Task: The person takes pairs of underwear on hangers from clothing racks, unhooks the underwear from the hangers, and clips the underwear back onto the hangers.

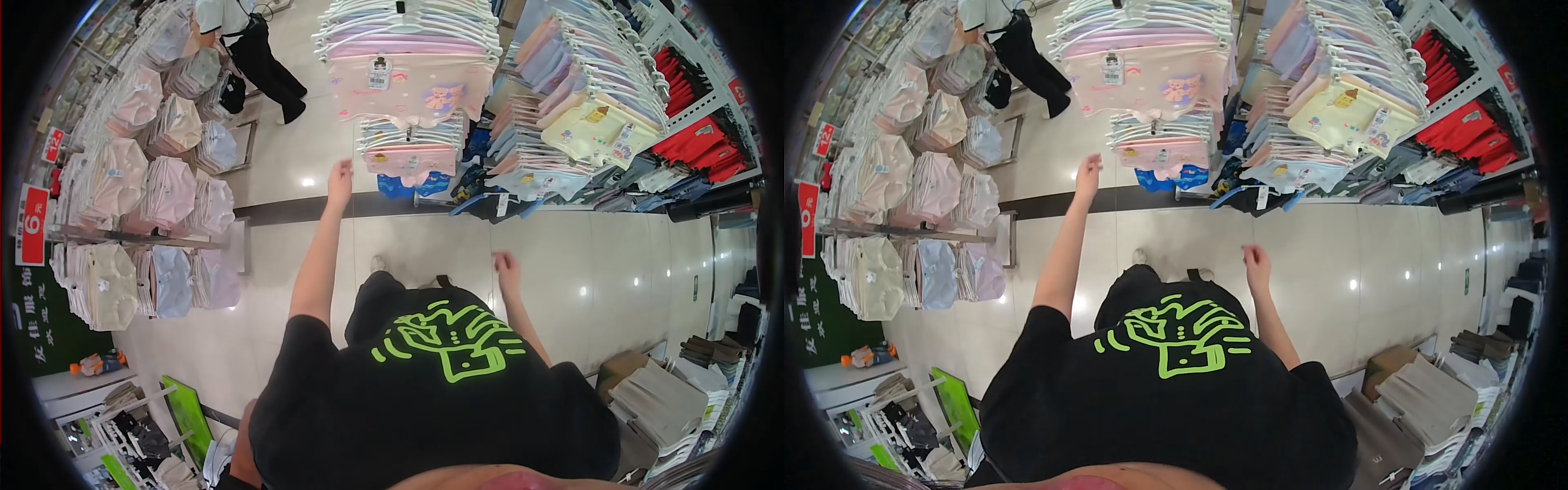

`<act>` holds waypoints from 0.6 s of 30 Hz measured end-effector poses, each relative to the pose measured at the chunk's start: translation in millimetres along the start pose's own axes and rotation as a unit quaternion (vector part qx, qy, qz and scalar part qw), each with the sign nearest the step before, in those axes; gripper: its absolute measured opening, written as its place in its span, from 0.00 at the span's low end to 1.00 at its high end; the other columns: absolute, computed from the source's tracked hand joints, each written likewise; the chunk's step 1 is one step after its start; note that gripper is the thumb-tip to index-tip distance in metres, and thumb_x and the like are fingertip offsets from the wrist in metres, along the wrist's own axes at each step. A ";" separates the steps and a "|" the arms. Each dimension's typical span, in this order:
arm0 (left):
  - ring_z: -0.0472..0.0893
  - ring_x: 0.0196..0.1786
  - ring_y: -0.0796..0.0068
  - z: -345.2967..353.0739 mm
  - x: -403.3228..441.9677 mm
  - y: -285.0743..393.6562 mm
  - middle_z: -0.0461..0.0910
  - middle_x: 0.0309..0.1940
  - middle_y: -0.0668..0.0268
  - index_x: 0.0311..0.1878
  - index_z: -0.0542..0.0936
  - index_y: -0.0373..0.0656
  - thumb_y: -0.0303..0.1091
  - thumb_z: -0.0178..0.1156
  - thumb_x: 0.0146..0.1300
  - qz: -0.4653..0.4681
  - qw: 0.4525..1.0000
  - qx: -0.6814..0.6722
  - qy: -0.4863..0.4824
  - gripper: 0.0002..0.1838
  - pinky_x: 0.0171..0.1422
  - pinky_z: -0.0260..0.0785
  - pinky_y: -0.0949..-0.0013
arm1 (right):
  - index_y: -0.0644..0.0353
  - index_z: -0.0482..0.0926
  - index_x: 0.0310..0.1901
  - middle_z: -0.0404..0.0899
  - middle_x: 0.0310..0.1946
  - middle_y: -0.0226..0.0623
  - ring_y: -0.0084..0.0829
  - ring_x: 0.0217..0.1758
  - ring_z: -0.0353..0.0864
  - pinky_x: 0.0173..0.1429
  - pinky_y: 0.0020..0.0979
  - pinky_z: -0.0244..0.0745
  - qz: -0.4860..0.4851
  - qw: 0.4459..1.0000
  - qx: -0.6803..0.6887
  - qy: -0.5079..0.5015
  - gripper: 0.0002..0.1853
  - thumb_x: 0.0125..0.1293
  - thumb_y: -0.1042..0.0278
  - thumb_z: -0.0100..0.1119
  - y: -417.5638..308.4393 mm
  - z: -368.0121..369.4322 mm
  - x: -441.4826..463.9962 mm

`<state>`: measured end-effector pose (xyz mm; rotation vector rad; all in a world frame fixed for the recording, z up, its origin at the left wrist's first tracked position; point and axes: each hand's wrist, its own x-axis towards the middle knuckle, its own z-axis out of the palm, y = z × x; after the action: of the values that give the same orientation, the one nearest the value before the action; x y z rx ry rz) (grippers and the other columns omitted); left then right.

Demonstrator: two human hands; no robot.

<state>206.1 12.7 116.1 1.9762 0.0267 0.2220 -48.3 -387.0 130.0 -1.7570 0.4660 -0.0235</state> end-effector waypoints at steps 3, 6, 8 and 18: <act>0.76 0.46 0.65 -1.1 37.8 25.5 0.73 0.46 0.55 0.51 0.71 0.39 0.29 0.49 0.60 0.086 0.995 0.040 -0.019 0.15 0.50 0.68 0.66 | 0.63 0.76 0.37 0.68 0.25 0.25 0.18 0.31 0.66 0.39 0.20 0.61 -0.241 0.964 0.111 0.035 0.08 0.63 0.70 0.48 -215.6 0.5 -47.8; 0.75 0.47 0.62 6.2 57.8 37.8 0.70 0.48 0.53 0.52 0.70 0.40 0.28 0.48 0.60 0.091 0.993 0.056 -0.045 0.16 0.52 0.67 0.65 | 0.61 0.76 0.41 0.76 0.39 0.40 0.34 0.44 0.73 0.50 0.37 0.66 -0.747 0.617 0.237 0.076 0.17 0.65 0.57 0.42 -285.0 -79.6 -120.0; 0.75 0.46 0.60 12.0 66.6 29.2 0.69 0.47 0.52 0.53 0.69 0.40 0.28 0.48 0.61 0.077 0.993 0.051 -0.079 0.16 0.52 0.67 0.64 | 0.61 0.75 0.35 0.74 0.34 0.40 0.36 0.39 0.71 0.48 0.37 0.66 -0.854 0.398 0.280 0.184 0.14 0.63 0.60 0.45 -407.0 -16.7 -134.2; 0.79 0.37 0.67 26.3 92.7 1.2 0.78 0.37 0.56 0.42 0.74 0.37 0.30 0.45 0.63 -0.039 0.993 -0.044 -0.101 0.11 0.43 0.70 0.67 | 0.61 0.66 0.44 0.68 0.46 0.39 0.33 0.51 0.64 0.59 0.34 0.55 -0.883 0.441 0.006 0.160 0.17 0.67 0.59 0.30 -420.2 -83.7 -234.7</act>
<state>301.5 -0.4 120.2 1.8971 -0.0357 -0.0273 -161.5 -321.4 600.7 -1.3996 -1.3324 -1.8405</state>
